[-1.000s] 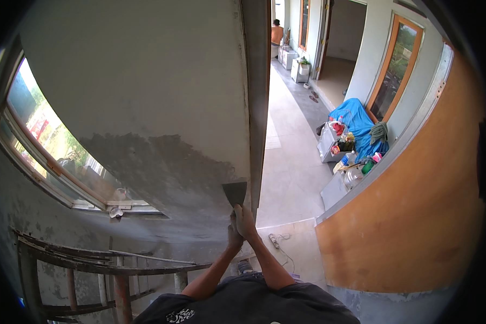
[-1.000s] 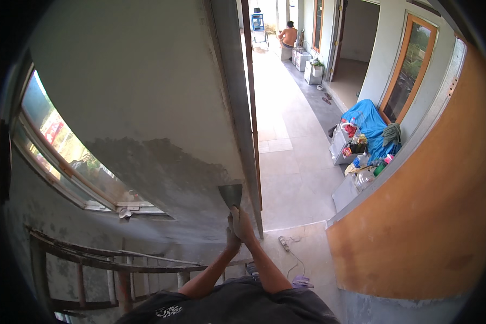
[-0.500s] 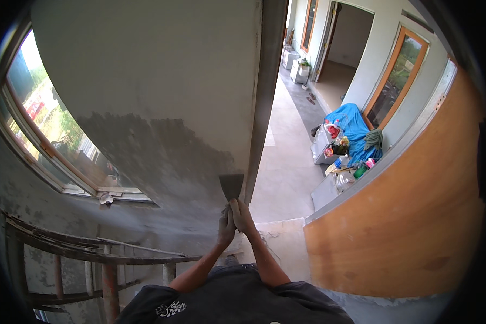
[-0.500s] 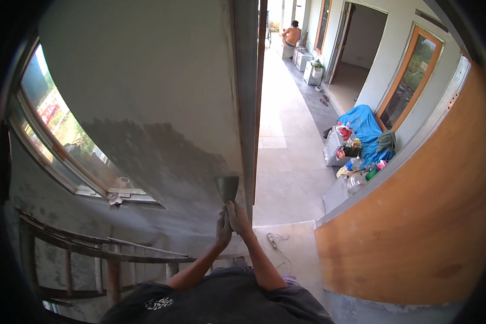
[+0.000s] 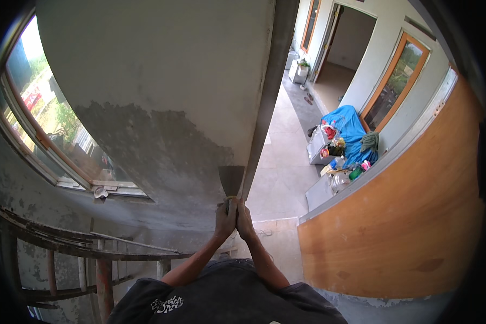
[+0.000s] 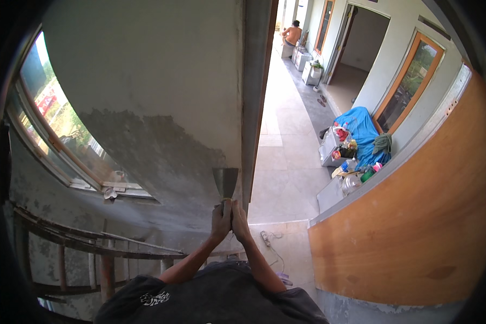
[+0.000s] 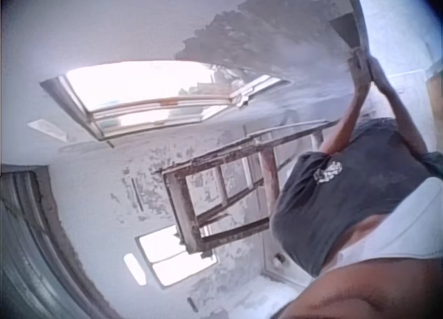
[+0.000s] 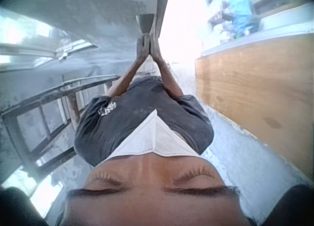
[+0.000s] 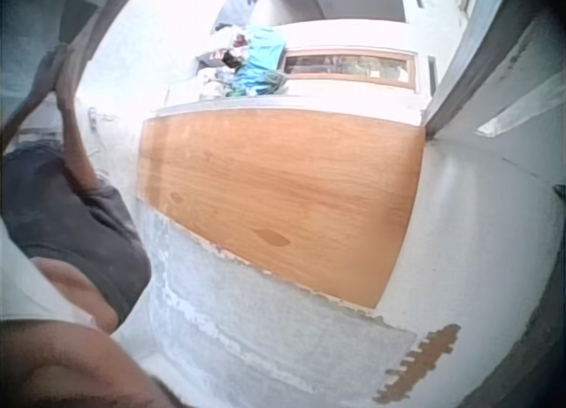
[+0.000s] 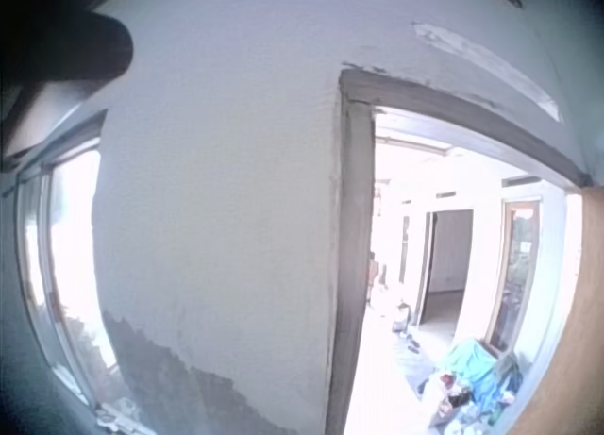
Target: The person uses a putty knife to apply and smooth plaster onto an interior wall surface while standing on a ladder.
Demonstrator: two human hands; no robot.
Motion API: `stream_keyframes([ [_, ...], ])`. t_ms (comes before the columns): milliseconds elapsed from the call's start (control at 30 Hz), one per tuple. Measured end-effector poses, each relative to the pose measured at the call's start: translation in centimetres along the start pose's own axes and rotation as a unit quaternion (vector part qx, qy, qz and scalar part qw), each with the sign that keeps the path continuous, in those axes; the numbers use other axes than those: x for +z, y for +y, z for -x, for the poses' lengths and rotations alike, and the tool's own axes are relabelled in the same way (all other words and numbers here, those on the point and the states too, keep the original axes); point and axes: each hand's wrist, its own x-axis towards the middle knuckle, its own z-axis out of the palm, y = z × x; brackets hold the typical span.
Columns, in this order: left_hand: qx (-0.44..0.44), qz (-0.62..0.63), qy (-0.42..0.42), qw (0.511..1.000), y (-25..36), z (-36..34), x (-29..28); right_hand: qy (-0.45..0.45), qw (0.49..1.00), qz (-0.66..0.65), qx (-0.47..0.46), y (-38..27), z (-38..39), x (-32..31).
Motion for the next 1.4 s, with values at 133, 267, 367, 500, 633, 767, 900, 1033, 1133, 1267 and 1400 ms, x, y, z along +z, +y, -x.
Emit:
stream_keyframes([
  [133,0.019,-0.007,0.014,1.0,-0.3,-0.2,-0.4,0.022,0.988,-0.146,0.044,1.5,2.2,1.1],
  [267,0.02,-0.02,0.015,0.999,-0.1,0.0,0.2,0.038,0.981,-0.189,-0.002,2.5,2.9,1.7],
  [367,-0.003,-0.049,0.021,0.999,-0.8,-0.5,0.4,0.056,0.981,-0.184,-0.01,4.0,1.9,1.5],
  [500,0.007,-0.039,0.034,0.999,-0.7,-0.9,0.6,0.068,0.982,-0.177,-0.01,4.7,1.1,1.2],
  [633,0.021,-0.056,0.049,0.997,0.6,-0.7,0.8,0.132,0.988,-0.052,-0.052,6.3,0.0,0.7],
  [767,0.015,-0.059,0.041,0.997,0.3,-0.7,0.2,0.148,0.985,-0.025,-0.082,3.9,0.4,2.1],
  [900,0.033,-0.054,0.03,0.998,-0.4,-1.2,0.1,0.12,0.988,-0.055,-0.083,5.5,-0.4,1.3],
  [1033,0.035,-0.073,0.05,0.995,-1.5,-1.6,-0.5,0.175,0.959,0.179,-0.133,5.7,-1.0,2.3],
  [1133,0.032,-0.087,0.04,0.995,-1.3,-1.8,-0.9,0.134,0.986,0.062,-0.073,7.4,-1.8,1.9],
  [1267,0.004,-0.083,0.025,0.996,-1.3,-2.1,-1.0,0.144,0.982,-0.113,-0.041,7.5,-2.1,2.6],
  [1400,0.017,-0.082,0.021,0.996,-1.9,-2.5,-1.0,0.184,0.979,0.028,-0.083,6.0,-2.0,2.6],
])
